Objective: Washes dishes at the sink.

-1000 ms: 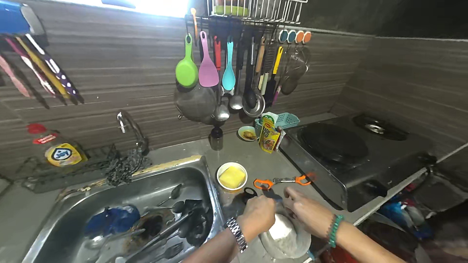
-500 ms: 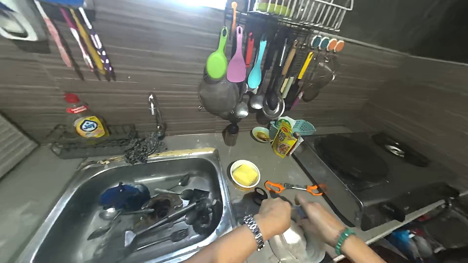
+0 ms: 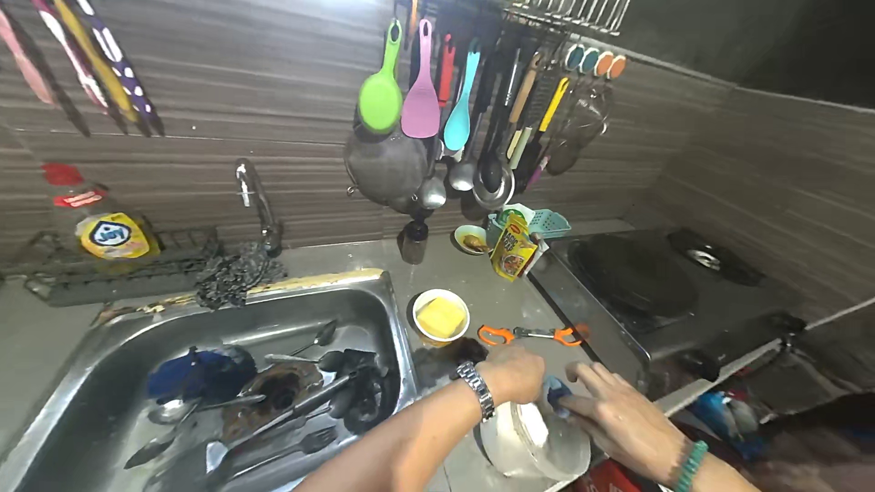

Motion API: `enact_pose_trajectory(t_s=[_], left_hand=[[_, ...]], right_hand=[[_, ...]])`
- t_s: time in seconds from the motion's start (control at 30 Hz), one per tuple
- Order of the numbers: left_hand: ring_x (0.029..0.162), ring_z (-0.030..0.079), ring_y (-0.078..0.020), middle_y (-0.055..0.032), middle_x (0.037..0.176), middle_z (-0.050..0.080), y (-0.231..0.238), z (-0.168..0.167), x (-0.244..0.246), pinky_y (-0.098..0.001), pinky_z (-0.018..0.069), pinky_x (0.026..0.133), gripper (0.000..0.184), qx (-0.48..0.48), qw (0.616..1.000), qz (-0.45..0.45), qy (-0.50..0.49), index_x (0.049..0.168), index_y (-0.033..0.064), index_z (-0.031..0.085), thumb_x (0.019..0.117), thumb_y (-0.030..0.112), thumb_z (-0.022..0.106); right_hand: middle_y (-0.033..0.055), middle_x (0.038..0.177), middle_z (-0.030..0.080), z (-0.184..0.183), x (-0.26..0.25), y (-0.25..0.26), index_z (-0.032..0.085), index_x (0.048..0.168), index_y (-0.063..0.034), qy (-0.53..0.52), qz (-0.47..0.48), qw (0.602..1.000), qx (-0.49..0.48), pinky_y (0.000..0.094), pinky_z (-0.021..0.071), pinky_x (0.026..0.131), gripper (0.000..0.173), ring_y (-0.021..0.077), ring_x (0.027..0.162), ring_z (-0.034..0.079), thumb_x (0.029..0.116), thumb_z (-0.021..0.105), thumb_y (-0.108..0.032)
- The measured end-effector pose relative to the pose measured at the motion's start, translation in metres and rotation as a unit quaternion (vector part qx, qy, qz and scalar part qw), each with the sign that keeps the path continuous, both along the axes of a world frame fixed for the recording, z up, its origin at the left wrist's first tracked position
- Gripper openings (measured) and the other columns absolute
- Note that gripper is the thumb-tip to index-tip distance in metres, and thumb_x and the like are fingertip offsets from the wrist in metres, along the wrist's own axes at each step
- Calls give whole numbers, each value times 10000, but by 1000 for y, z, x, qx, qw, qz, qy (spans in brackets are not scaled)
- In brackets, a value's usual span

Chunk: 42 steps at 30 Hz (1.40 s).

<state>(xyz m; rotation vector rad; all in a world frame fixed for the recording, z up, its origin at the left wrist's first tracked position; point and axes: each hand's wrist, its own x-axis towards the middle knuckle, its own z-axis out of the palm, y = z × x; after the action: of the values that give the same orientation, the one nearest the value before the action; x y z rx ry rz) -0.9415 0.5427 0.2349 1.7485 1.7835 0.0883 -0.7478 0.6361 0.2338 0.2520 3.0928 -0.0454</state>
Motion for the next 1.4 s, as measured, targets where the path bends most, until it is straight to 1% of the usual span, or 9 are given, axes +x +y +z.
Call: enact_pose_trajectory(t_s=[0.13, 0.27, 0.37, 0.57, 0.87, 1.0, 1.17, 1.27, 1.4], left_hand=[[1149, 606, -487, -307, 1195, 634, 8, 6, 5, -683, 477, 908, 277, -12, 1000, -18, 11, 1161, -88, 622, 992, 129, 592], [1168, 595, -487, -309, 1215, 625, 15, 10, 8, -688, 466, 924, 276, -24, 999, -31, 16, 1180, -92, 617, 988, 104, 593], [1171, 591, -479, -303, 1206, 625, 16, 10, 6, -682, 460, 924, 269, -25, 999, -29, 5, 1155, -88, 619, 1005, 130, 570], [1154, 597, -474, -301, 1180, 630, 17, 9, 7, -670, 460, 924, 313, -14, 999, -34, 7, 1120, -86, 625, 1026, 208, 574], [1135, 603, -495, -311, 1167, 636, 22, 6, 8, -699, 468, 891, 260, -24, 1000, -15, 14, 1104, -92, 630, 973, 132, 609], [1142, 598, -495, -316, 1173, 631, 21, 7, 7, -694, 467, 903, 246, -27, 999, -21, 11, 1106, -101, 627, 968, 102, 612], [1130, 606, -492, -311, 1164, 637, 19, 8, 6, -692, 470, 890, 242, -24, 1000, -18, 6, 1110, -93, 632, 973, 106, 606], [1138, 601, -488, -303, 1188, 627, 19, 8, 4, -696, 471, 887, 247, -30, 999, -18, 16, 1125, -82, 626, 954, 95, 620], [1130, 604, -497, -318, 1176, 627, 17, 15, 0, -698, 475, 877, 272, -51, 997, -34, 40, 1144, -103, 616, 958, 95, 624]], right_hand=[[194, 1141, 676, 1, -11, -7, 778, 967, -92, -74, 67, 989, 106, 552, 571, 808, 99, 421, 1062, 652, 902, 704, -101], [187, 1219, 682, -9, -18, -9, 763, 1072, -68, -121, 110, 975, 152, 525, 561, 836, 241, 395, 1117, 655, 872, 675, 33], [202, 1312, 636, -17, -18, -13, 732, 1235, -121, -157, 69, 976, 132, 545, 545, 893, 342, 414, 1198, 616, 938, 619, 4], [189, 1458, 552, -13, -23, -21, 680, 1312, -55, -251, -10, 966, 58, 564, 467, 1020, 370, 433, 1335, 503, 996, 506, 23], [114, 1500, 571, -6, -14, -11, 689, 1281, -8, -267, 22, 963, -2, 531, 440, 1088, 376, 411, 1368, 502, 962, 513, 84], [249, 1191, 676, -18, -2, -18, 692, 1157, -4, -83, 15, 996, -15, 523, 585, 927, 285, 433, 1143, 667, 905, 617, 106], [250, 1212, 674, -2, 13, 6, 725, 1223, 15, 75, -102, 981, -146, 496, 592, 906, 421, 368, 1037, 702, 818, 639, 93], [209, 1230, 652, 28, 27, 33, 722, 1236, 3, 169, -159, 959, -164, 389, 607, 764, 403, 236, 884, 694, 839, 656, -10], [24, 1055, 747, 52, 32, 36, 799, 927, -96, 300, -179, 914, -208, 211, 613, 717, 158, 53, 863, 716, 866, 705, -207]])
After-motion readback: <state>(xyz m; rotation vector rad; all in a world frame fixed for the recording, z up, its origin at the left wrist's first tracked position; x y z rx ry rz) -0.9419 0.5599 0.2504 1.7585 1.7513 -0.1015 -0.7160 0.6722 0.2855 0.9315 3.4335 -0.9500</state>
